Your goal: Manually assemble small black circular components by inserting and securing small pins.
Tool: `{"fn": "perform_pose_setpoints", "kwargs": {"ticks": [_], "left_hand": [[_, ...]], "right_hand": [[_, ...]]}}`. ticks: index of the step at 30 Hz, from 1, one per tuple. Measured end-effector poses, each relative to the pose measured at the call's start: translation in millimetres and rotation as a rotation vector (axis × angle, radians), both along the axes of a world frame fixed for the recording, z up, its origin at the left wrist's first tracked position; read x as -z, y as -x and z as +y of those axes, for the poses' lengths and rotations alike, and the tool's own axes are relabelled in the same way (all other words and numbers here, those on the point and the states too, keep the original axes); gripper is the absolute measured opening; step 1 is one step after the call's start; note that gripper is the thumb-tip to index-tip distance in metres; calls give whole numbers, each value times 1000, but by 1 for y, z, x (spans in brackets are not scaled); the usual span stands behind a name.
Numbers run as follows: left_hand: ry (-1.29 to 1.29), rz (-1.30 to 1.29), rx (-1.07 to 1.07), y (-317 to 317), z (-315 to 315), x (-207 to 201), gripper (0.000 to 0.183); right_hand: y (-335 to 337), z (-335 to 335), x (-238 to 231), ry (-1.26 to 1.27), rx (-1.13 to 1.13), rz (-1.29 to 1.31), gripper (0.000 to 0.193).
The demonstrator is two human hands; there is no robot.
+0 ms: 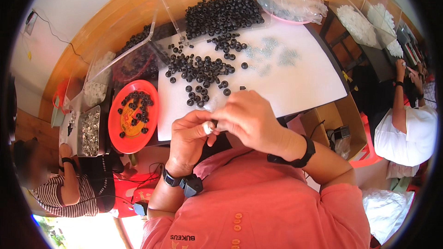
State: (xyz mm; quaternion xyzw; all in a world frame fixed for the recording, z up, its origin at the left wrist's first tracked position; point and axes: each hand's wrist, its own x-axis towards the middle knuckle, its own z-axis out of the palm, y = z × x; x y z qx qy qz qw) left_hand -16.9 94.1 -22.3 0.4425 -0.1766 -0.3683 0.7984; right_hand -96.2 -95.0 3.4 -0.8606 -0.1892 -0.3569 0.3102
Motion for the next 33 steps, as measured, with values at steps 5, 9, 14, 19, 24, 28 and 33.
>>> {"fn": "perform_pose_setpoints", "kwargs": {"ticks": [5, 9, 14, 19, 24, 28, 33], "left_hand": [[-31, 7, -233, -12, 7, -7, 22], [-35, 4, -234, -12, 7, -1, 23], [-28, -39, -210, -9, 10, -1, 23], [-41, -53, -202, -10, 10, 3, 24], [-59, -62, -206, -9, 9, 4, 24], [-97, -84, -232, -6, 8, 3, 23], [-129, -114, -241, -5, 6, 3, 22]], "right_hand": [[-28, -6, -15, 360, 306, 182, 9], [-48, 5, -1, 565, 335, 396, 11], [-49, 5, -1, 634, 287, 445, 10], [-51, 4, 3, 652, 239, 343, 10], [-50, 1, 6, 657, 184, 302, 10], [-50, 4, 7, 633, 160, 287, 10], [-47, 2, 8, 586, 169, 305, 11]]}}
